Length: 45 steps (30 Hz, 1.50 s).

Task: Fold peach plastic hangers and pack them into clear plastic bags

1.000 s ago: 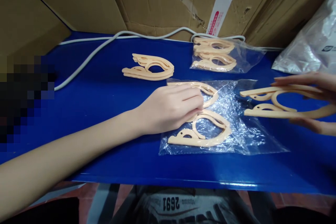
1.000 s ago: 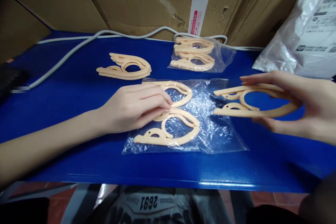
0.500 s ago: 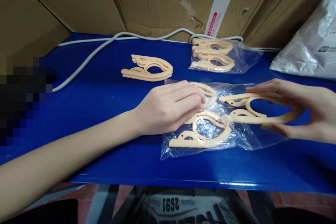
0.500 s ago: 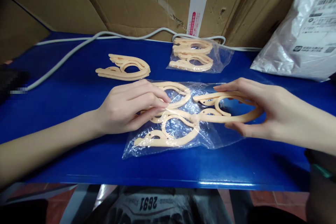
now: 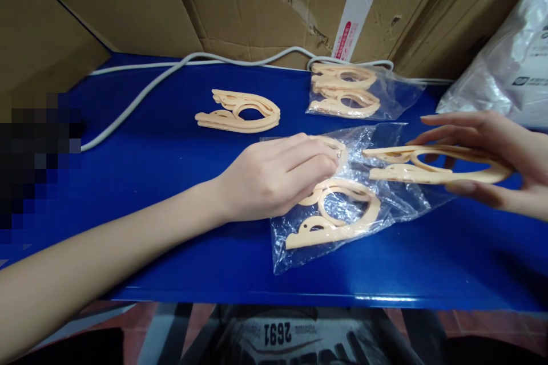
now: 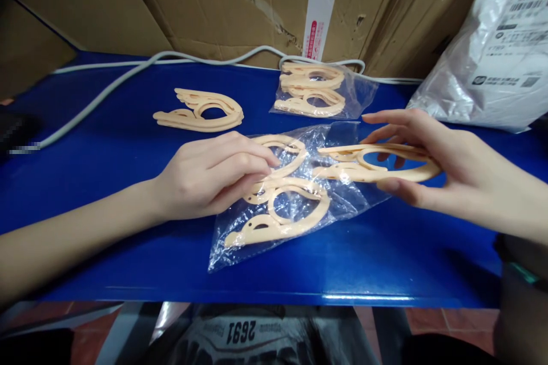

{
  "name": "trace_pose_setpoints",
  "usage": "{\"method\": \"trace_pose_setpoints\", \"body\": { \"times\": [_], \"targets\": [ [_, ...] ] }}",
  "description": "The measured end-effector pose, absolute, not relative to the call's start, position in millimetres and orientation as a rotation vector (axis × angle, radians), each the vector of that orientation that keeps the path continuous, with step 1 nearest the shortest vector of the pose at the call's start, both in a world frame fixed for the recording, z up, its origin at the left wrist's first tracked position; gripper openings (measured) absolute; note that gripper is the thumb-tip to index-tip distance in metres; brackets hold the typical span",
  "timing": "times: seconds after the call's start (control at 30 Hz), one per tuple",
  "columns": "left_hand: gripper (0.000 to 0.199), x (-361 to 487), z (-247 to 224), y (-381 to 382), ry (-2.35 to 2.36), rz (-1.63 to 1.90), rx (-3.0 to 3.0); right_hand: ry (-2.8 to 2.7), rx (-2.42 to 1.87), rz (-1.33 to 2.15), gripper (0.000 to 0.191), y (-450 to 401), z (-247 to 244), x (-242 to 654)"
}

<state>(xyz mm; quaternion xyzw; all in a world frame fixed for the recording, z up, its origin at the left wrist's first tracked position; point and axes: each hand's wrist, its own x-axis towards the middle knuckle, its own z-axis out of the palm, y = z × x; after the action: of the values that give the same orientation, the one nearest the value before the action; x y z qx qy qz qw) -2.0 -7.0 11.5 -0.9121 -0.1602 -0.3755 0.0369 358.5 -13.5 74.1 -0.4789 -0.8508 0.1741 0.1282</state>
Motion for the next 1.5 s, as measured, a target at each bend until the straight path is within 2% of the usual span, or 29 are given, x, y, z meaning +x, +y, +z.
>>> {"method": "trace_pose_setpoints", "body": {
  "times": [0.27, 0.43, 0.57, 0.83, 0.97, 1.3, 1.5],
  "targets": [
    [0.008, -3, 9, -4, -0.480, -1.126, -2.856, -2.362, -1.424, 0.657, 0.059, -22, 77, 350],
    [0.027, -4, 8, -5, -0.500, -1.060, -2.853, -2.398, -1.349, 0.677, 0.052, -22, 79, 343],
    [0.022, -2, 9, -7, -0.522, -0.999, -2.820, -2.423, -1.294, 0.740, 0.049, -21, 79, 339],
    [0.012, 0, 12, -8, -0.454, -1.072, -2.720, -2.603, -1.246, 0.585, 0.058, -16, 76, 349],
    [0.015, -3, 13, -8, -0.391, -1.129, -2.706, -2.627, -1.207, 0.476, 0.060, -16, 75, 340],
    [0.018, -1, 13, -9, -0.329, -1.151, -2.685, -2.524, -1.091, 0.521, 0.065, -26, 54, 299],
    [0.015, -2, 12, -9, -0.326, -1.149, -2.701, -2.570, -1.078, 0.432, 0.070, -25, 39, 286]
  ]
}}
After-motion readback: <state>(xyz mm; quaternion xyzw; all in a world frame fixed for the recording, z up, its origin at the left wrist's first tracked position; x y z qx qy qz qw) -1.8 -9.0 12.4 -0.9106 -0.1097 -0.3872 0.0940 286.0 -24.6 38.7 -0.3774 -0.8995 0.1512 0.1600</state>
